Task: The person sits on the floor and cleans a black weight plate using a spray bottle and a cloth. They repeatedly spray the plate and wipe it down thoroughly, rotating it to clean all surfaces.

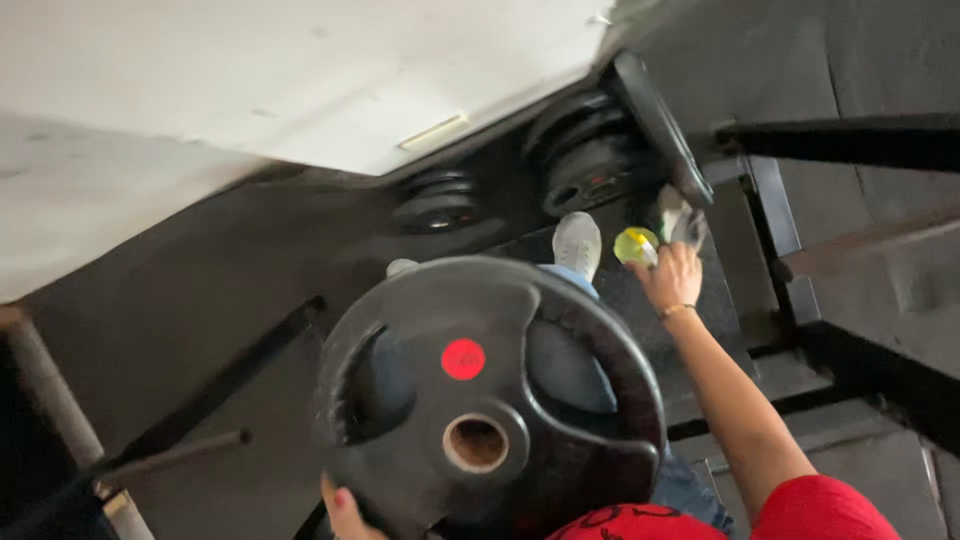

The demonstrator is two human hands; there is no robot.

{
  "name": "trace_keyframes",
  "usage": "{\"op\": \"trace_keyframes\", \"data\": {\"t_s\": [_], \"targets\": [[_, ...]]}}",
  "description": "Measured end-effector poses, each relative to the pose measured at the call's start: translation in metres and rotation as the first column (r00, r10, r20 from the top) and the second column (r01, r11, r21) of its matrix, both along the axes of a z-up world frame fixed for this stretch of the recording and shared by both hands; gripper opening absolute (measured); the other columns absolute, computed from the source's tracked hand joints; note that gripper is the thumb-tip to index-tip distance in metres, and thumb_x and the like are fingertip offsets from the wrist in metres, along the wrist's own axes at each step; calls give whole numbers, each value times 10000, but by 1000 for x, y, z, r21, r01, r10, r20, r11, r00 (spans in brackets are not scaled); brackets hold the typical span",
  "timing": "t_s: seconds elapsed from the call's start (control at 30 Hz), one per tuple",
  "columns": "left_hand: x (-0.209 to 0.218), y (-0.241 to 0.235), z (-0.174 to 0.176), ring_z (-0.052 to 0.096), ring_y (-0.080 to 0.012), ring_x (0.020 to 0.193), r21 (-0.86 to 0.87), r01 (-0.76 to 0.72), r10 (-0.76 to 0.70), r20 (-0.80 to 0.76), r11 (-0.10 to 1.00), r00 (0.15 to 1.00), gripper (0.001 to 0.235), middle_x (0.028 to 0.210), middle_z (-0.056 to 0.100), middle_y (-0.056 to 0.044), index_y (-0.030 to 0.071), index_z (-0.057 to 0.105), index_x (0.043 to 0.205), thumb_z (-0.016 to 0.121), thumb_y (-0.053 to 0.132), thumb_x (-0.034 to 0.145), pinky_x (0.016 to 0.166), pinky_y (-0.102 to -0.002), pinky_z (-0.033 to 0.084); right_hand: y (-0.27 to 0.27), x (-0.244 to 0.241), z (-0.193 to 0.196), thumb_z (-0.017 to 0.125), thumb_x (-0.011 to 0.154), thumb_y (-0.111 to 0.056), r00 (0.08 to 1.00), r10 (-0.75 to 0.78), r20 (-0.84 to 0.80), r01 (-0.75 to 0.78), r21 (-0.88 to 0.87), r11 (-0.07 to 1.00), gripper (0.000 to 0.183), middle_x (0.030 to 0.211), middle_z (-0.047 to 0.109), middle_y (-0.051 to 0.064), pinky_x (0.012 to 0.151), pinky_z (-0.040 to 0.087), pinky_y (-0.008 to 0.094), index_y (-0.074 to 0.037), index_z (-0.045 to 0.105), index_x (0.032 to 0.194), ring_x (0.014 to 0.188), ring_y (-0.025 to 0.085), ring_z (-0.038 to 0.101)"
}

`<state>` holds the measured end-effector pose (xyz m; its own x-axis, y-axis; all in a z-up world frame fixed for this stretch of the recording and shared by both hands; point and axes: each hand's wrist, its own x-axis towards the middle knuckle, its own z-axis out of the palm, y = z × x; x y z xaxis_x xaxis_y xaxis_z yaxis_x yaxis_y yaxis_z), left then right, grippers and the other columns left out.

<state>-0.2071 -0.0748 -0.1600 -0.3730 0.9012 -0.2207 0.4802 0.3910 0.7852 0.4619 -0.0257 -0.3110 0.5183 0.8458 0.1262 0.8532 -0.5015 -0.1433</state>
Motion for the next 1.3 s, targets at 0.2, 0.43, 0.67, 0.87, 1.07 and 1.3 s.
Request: {"op": "trace_keyframes", "data": {"t_s": [0.2,0.43,0.67,0.87,1.07,1.3], "targets": [[215,113,206,455,-377,1307,97,226,-198,-234,969,952,616,1516,263,-209,34,316,1557,358,369,1041,1022,-551,509,24,-6,24,727,832,-410,988,-128,-89,100,-271,957,379,982,674,131,824,545,427,-39,730,909,994,351,620],[224,200,254,591,-369,1260,-220,357,-409,-274,908,871,656,1328,636,-189,83,637,1355,566,594,950,1051,-499,450,-43,-25,96,770,900,-411,964,-212,-160,191,-136,972,316,1020,621,55,831,557,443,-115,665,934,1045,280,624],[212,175,297,494,-516,1351,-266,412,-340,276,872,899,949,1423,513,-401,-119,484,1462,743,556,847,1066,-565,438,-52,-32,155,858,913,-283,990,-89,-112,124,355,927,254,1022,638,33,833,578,409,-113,673,950,978,298,678],[186,137,236,602,-378,1194,-85,254,-202,390,964,898,834,1293,618,-304,-31,533,1452,834,438,832,991,-492,472,20,-59,191,790,918,-256,984,22,-178,60,443,894,228,1110,608,62,863,570,471,-103,655,1018,1032,331,654],[178,133,244,594,-266,1087,-15,202,-169,487,979,857,811,1237,656,-219,20,557,1464,863,310,771,892,-385,500,30,-71,200,780,979,-249,971,42,-235,94,537,838,228,1091,594,72,850,557,445,-82,625,991,962,362,673],[185,144,233,589,-200,1010,24,225,-204,522,974,828,810,1160,670,-146,48,604,1429,897,337,731,820,-315,506,12,-76,198,770,931,-119,902,64,-426,217,577,787,168,1019,586,142,885,523,434,-36,638,993,959,365,648]]}}
